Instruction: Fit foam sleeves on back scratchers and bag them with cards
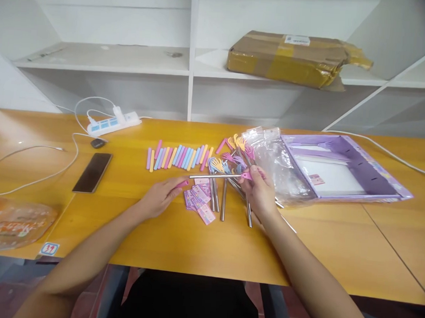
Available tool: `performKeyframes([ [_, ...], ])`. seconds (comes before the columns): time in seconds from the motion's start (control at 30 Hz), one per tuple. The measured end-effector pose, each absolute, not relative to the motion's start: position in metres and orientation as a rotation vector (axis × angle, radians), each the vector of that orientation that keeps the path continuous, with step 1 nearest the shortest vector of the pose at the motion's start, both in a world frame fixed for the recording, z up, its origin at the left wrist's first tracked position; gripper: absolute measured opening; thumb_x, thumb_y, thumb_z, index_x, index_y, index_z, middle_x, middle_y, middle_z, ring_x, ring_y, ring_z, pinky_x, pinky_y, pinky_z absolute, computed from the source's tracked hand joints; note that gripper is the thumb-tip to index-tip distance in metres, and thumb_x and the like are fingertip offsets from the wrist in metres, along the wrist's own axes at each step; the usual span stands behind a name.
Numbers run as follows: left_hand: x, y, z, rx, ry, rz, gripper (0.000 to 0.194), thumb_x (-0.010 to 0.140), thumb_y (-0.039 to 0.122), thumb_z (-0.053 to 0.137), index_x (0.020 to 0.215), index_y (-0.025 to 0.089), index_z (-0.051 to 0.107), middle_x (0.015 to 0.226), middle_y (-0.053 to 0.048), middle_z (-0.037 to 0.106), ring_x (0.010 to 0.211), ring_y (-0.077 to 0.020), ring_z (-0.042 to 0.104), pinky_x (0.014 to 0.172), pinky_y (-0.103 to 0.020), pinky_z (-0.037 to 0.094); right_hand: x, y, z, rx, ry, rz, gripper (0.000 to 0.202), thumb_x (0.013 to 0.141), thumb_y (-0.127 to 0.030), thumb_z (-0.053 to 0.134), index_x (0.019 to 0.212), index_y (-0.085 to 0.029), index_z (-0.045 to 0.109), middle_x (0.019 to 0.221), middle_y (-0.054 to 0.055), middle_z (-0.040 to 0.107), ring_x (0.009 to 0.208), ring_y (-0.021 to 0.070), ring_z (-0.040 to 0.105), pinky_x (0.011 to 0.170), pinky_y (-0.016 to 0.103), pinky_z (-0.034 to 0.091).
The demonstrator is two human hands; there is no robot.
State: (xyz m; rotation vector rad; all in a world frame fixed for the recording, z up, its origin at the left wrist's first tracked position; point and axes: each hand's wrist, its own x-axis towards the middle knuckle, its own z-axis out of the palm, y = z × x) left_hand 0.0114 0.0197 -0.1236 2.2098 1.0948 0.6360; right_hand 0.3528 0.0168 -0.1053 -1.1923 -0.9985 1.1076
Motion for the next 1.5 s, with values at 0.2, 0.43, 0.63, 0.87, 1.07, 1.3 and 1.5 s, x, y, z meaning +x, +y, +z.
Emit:
performKeyframes([
  [0.2,0.014,0.017,-0.123,2.307,1.031,0.769,0.046,0.118,0.035,0.044,0.162,0.028,0.056,0.128,-0.006,0.075,0.112,-0.0173,0.072,0.099,-0.031,0.057,0.351,0.016,-0.111,-1.192,-0.974,1.16,0.05,0.092,-0.07,0.075,0.095,-0.024,0.056,0.069,-0.001,0.062,0.048,0.0096,0.032,0.048,0.027,0.019],
  [0.43,0.009,0.023,-0.128,2.579,1.044,0.856,0.044,0.118,0.035,0.045,0.157,0.023,0.062,0.102,-0.005,0.072,0.084,-0.0135,0.069,0.072,-0.024,0.052,0.355,0.018,-0.112,-1.268,-1.111,1.046,0.054,0.093,-0.075,0.073,0.106,-0.026,0.053,0.067,-0.002,0.063,0.046,0.0112,0.03,0.048,0.027,0.02],
  [0.63,0.009,0.02,-0.13,2.745,1.181,0.898,0.033,0.115,0.037,0.054,0.136,0.027,0.078,0.098,-0.004,0.076,0.075,-0.0106,0.067,0.061,-0.024,0.043,0.357,0.02,-0.111,-1.248,-1.137,1.069,0.055,0.09,-0.076,0.076,0.102,-0.026,0.057,0.068,-0.001,0.064,0.048,0.012,0.035,0.049,0.027,0.023],
  [0.87,0.015,0.014,-0.126,2.644,1.168,1.05,0.029,0.114,0.035,0.058,0.128,0.022,0.08,0.099,-0.004,0.077,0.084,-0.0109,0.073,0.066,-0.022,0.05,0.362,0.021,-0.123,-1.223,-1.172,1.1,0.048,0.096,-0.071,0.071,0.102,-0.024,0.061,0.067,-0.001,0.063,0.046,0.012,0.039,0.047,0.027,0.025],
  [1.07,0.014,0.01,-0.12,2.729,1.18,1.042,0.026,0.113,0.034,0.06,0.125,0.022,0.08,0.1,-0.004,0.078,0.082,-0.0113,0.074,0.061,-0.024,0.047,0.364,0.019,-0.122,-1.208,-1.249,1.045,0.043,0.101,-0.066,0.069,0.104,-0.023,0.067,0.067,0.0,0.064,0.046,0.0113,0.037,0.047,0.028,0.025],
  [1.3,0.016,-0.003,-0.113,2.939,1.149,1.073,0.02,0.111,0.028,0.063,0.125,0.023,0.077,0.095,-0.001,0.078,0.07,-0.0099,0.07,0.055,-0.029,0.043,0.362,0.015,-0.119,-1.309,-1.348,1.028,0.051,0.1,-0.074,0.065,0.104,-0.023,0.067,0.067,0.001,0.064,0.049,0.0144,0.045,0.047,0.03,0.03],
  [1.5,0.019,-0.006,-0.112,2.86,1.147,1.2,0.014,0.11,0.027,0.066,0.12,0.022,0.075,0.098,0.001,0.08,0.078,-0.0103,0.075,0.06,-0.028,0.048,0.356,0.007,-0.124,-1.352,-1.434,0.973,0.045,0.106,-0.068,0.059,0.104,-0.023,0.067,0.068,0.0,0.059,0.059,0.0172,0.052,0.055,0.03,0.039],
])
